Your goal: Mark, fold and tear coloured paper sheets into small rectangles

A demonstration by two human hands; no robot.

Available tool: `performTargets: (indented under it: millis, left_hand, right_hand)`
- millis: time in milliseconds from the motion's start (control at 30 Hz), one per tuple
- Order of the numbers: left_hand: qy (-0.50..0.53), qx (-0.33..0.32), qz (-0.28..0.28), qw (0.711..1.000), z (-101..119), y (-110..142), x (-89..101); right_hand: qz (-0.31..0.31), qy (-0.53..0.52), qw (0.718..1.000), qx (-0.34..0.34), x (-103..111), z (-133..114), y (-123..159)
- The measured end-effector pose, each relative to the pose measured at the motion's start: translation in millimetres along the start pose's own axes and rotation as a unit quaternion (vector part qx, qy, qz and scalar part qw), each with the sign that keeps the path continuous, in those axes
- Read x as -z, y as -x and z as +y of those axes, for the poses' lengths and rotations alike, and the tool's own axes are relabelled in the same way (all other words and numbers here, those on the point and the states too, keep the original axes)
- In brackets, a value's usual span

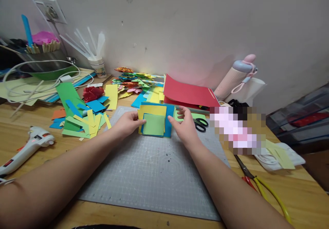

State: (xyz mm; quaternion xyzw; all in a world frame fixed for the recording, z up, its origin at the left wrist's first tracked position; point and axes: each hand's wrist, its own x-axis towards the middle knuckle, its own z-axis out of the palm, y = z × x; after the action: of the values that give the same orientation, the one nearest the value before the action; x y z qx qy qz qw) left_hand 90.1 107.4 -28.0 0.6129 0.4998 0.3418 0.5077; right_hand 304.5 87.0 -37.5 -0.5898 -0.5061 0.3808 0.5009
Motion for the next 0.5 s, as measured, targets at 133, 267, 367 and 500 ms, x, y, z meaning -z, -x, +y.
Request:
performTargets:
  millis: [133,267,367,500]
  left_hand:
    - [-0.064,-0.073,0.04,0.995,3,3,5.7]
    - [-0.163,-0.113,0.062,0.978,3,7,8.3]
    - [-0.215,-0.136,0.065,0.965,0,9,6.5]
    - [-0.239,-0.134,0.053,0.96,-6,9,1.3]
  right_hand:
    - [-0.08,-0.078,0.993,0.031,-9,-7,11]
    - [-0.113,-0.117,0.986,0.025,-16,-3,17]
    - [-0.143,-0.122,0.982,0.008,-17,4,15]
    - [-0.144,-0.113,0.983,0.011,-17,7,15]
